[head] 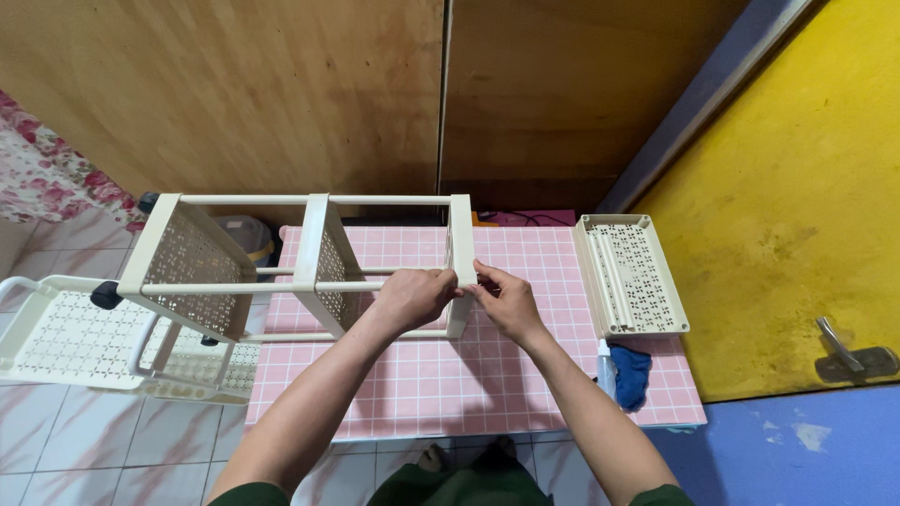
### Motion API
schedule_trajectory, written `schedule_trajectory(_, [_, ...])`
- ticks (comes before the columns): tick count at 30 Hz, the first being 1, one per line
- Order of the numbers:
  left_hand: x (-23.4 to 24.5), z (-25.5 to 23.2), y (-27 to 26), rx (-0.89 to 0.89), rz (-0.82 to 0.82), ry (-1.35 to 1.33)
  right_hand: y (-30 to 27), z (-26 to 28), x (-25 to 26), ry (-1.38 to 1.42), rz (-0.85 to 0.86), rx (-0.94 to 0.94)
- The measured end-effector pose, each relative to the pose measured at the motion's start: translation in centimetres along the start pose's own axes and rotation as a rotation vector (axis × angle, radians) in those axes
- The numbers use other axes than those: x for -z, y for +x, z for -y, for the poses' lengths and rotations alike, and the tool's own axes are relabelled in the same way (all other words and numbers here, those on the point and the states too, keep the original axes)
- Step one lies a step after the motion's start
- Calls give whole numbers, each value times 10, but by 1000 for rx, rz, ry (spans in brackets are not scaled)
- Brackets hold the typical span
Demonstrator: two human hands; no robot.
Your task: The person disassembles a white plastic rolling shelf unit on a pink checkered table. They remove the top tray, then systematically detach and remove the horizontal support rods and side panels, placing the components into a separate tray.
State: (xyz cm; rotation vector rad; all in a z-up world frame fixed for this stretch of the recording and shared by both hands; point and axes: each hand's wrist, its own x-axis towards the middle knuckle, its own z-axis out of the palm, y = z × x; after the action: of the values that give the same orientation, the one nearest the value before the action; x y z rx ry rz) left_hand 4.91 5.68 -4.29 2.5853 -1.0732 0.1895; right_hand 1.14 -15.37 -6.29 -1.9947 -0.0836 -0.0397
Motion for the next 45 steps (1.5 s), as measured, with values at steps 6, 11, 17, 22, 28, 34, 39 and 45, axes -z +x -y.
schedule_trajectory(6, [1,-1,-2,-10,-53,-73,1,-6,3,72,14,30])
schedule_trajectory(11, [13,-8,5,86,73,-101,6,-3,11,111,75,21])
schedule_trajectory(17, [20,18,31,217,125,-262,42,-3,21,178,112,-126])
schedule_trajectory(22, [4,75,84,63,-461,-93,96,-11,11,297,26,-141])
schedule_trajectory(28, [-20,102,127,234,-38,13,143,-26,-19,253,-65,-139])
schedule_trajectory(34, [-12,100,126,208,-125,-89,143,-37,-27,271,-44,-97])
schedule_trajectory(39, [0,96,127,242,-60,-87,141,-33,-26,310,-47,-114])
schedule_trajectory(45, [6,94,129,247,-11,-80,139,-29,-25,375,-31,-143])
